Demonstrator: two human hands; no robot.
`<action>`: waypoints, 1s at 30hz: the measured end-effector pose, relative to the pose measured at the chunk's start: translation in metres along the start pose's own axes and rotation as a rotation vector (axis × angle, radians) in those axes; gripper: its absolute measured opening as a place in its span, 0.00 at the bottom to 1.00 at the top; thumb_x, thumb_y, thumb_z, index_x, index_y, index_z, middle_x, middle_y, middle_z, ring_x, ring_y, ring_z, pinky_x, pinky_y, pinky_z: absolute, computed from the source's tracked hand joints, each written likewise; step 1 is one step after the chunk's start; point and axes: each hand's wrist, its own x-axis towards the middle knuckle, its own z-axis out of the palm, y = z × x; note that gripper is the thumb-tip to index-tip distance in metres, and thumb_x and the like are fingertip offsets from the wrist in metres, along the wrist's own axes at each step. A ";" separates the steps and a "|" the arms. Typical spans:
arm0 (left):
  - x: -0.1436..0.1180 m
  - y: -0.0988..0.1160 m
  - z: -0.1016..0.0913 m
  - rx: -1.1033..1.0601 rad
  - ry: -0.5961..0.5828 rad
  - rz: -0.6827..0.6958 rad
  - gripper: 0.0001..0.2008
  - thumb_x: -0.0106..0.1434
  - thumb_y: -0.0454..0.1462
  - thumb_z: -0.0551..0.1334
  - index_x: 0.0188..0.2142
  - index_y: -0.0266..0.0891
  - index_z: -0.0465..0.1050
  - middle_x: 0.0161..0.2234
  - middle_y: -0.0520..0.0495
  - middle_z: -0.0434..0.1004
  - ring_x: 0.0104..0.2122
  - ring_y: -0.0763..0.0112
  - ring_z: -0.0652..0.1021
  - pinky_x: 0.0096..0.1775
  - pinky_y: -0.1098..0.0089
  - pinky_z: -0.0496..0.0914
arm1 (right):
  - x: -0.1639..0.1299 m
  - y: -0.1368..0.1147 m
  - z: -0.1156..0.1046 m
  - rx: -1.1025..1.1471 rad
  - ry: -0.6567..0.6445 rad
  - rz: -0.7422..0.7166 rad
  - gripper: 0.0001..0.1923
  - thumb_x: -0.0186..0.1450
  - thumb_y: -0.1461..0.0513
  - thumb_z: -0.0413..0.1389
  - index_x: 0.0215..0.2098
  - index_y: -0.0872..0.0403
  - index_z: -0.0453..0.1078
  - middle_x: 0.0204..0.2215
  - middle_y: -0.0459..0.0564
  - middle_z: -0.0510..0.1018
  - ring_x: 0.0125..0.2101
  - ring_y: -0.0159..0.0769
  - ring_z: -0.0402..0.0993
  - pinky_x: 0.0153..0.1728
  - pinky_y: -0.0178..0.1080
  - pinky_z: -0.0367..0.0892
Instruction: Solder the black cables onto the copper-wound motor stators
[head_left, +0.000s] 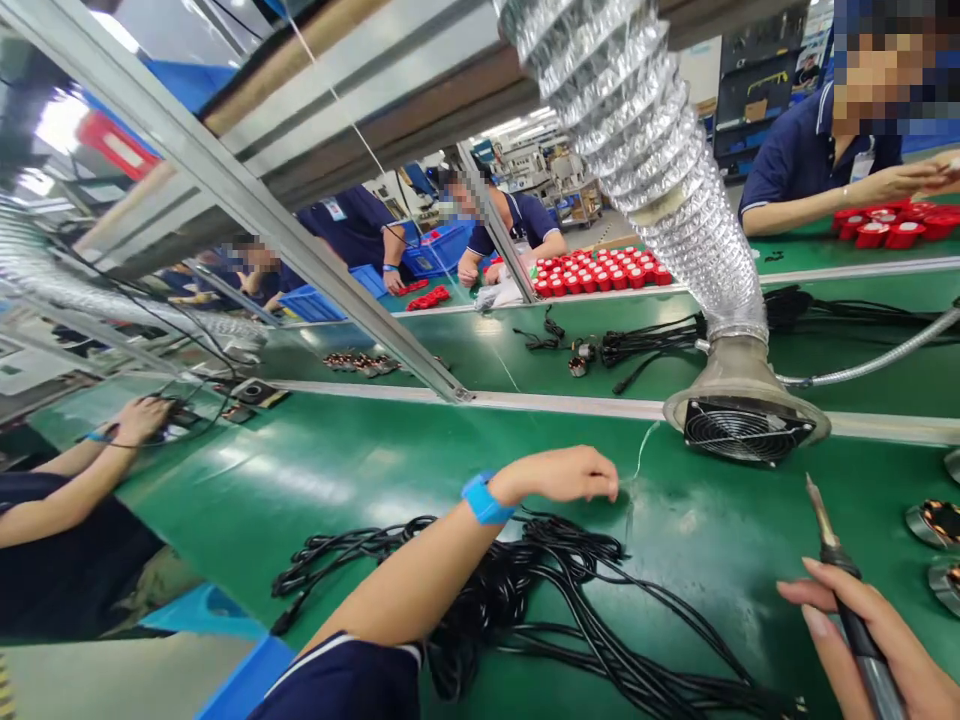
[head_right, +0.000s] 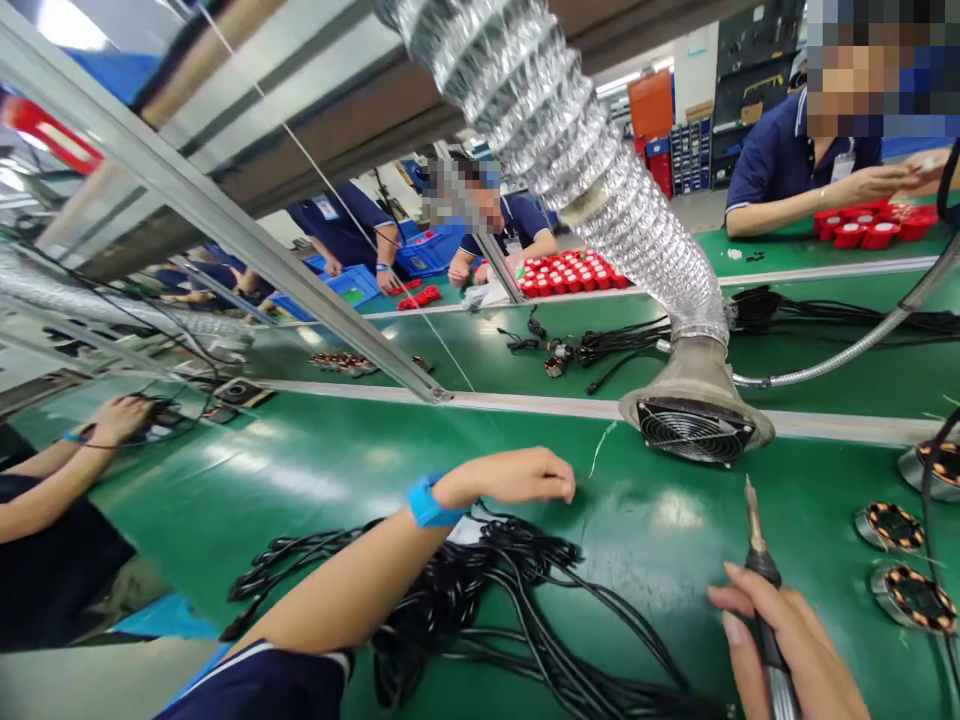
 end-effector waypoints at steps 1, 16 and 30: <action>-0.003 0.010 0.014 -0.013 -0.062 0.049 0.14 0.66 0.44 0.56 0.32 0.41 0.79 0.28 0.52 0.79 0.30 0.74 0.76 0.35 0.75 0.68 | 0.002 -0.006 -0.004 -0.002 -0.036 -0.021 0.17 0.68 0.53 0.51 0.53 0.47 0.67 0.35 0.45 0.82 0.36 0.36 0.80 0.34 0.34 0.76; 0.024 0.114 0.062 0.019 -0.192 0.365 0.18 0.71 0.40 0.49 0.32 0.34 0.73 0.23 0.52 0.72 0.22 0.78 0.66 0.28 0.75 0.58 | 0.012 -0.034 -0.008 0.238 -0.169 0.024 0.23 0.66 0.62 0.55 0.59 0.46 0.59 0.38 0.48 0.78 0.35 0.33 0.78 0.39 0.38 0.76; 0.009 0.074 0.083 0.280 -0.001 0.223 0.07 0.65 0.35 0.58 0.40 0.36 0.72 0.43 0.45 0.77 0.39 0.67 0.75 0.37 0.70 0.65 | 0.028 -0.035 -0.057 -0.254 -0.162 -0.061 0.18 0.67 0.57 0.55 0.55 0.47 0.66 0.40 0.49 0.80 0.39 0.39 0.78 0.42 0.41 0.72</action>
